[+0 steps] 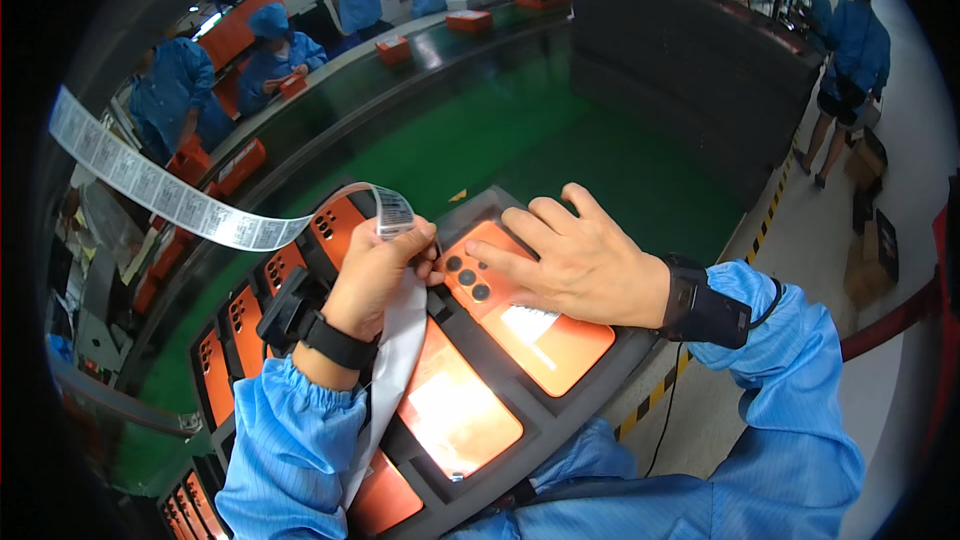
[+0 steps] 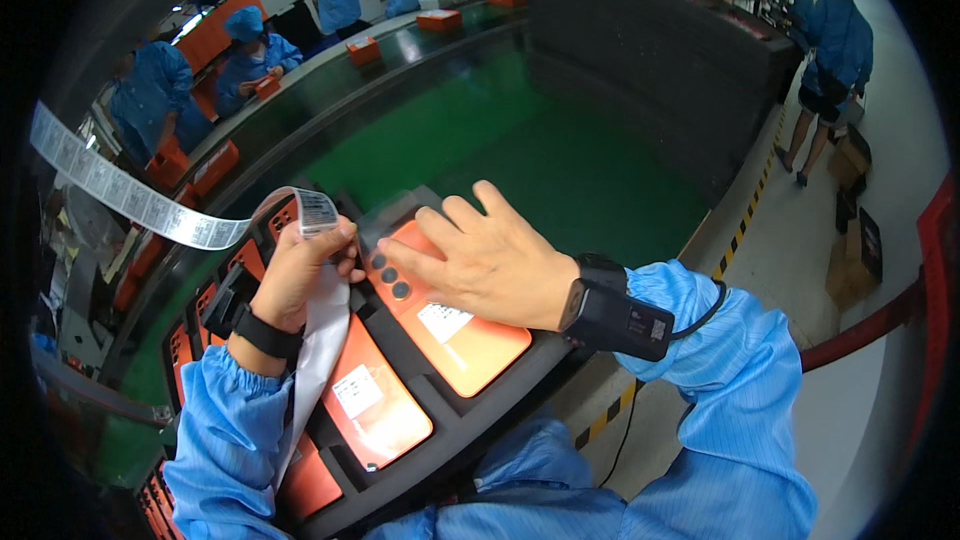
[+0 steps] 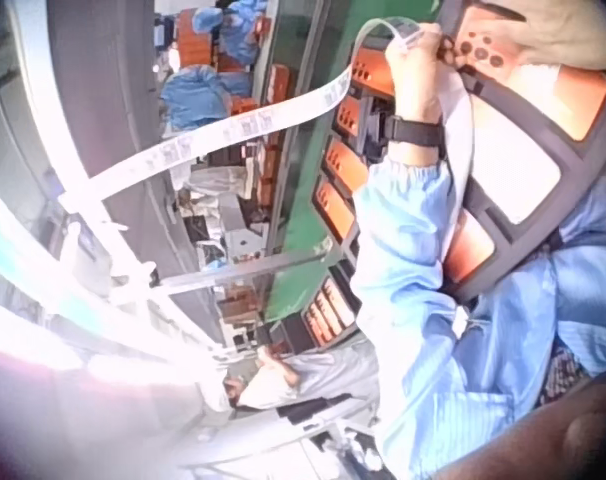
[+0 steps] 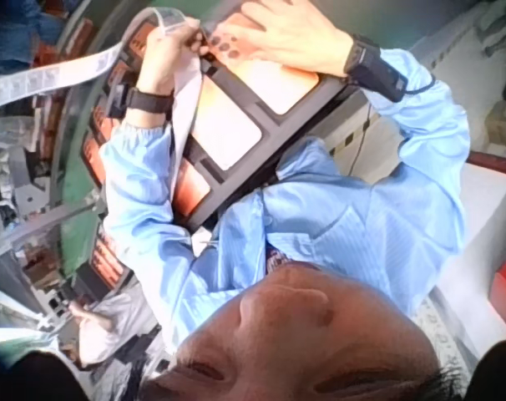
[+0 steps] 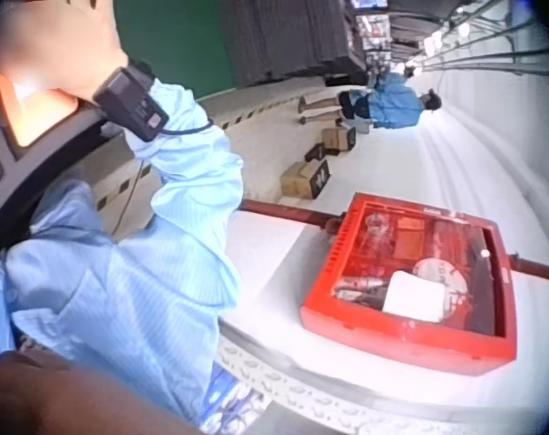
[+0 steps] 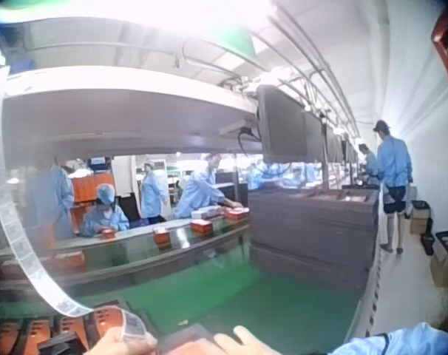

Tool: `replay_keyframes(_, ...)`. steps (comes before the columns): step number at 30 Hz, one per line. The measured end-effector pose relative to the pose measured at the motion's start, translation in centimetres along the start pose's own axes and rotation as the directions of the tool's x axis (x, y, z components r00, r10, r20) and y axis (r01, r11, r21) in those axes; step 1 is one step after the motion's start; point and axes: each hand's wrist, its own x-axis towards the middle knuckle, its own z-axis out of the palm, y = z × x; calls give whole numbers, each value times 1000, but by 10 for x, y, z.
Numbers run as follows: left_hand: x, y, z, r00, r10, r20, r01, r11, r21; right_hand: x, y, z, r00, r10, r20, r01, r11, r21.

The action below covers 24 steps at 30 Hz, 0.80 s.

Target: Applying stickers and labels to the back of smartphones on an electronics assembly line.

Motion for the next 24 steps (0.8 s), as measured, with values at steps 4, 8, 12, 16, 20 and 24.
replay_keyframes(4, -7, 14, 2, 981, -71, 180, 85, 994, -69, -4, 4, -15, 999, 47, 23, -45, 996, -74)
replay_keyframes(8, -24, 23, 15, 885, -203, 418, 178, 979, 99, -11, 28, -54, 976, 217, 17, -214, 945, 247)
replay_keyframes(12, -57, 1, 25, 743, -291, 603, 290, 952, 102, 28, 33, -93, 916, 357, -180, -228, 836, 499)
replay_keyframes(16, -90, 19, 3, 760, -247, 602, 265, 962, 60, 78, 28, -97, 905, 283, -319, -119, 885, 450)
replay_keyframes(20, -159, 86, -65, 925, -211, 315, 191, 977, 94, 120, 24, -54, 979, -20, -202, 82, 948, 306)
replay_keyframes(24, -281, 109, -184, 985, 43, -165, -16, 986, 164, 176, -23, -17, 960, -135, 245, 79, 971, 224)
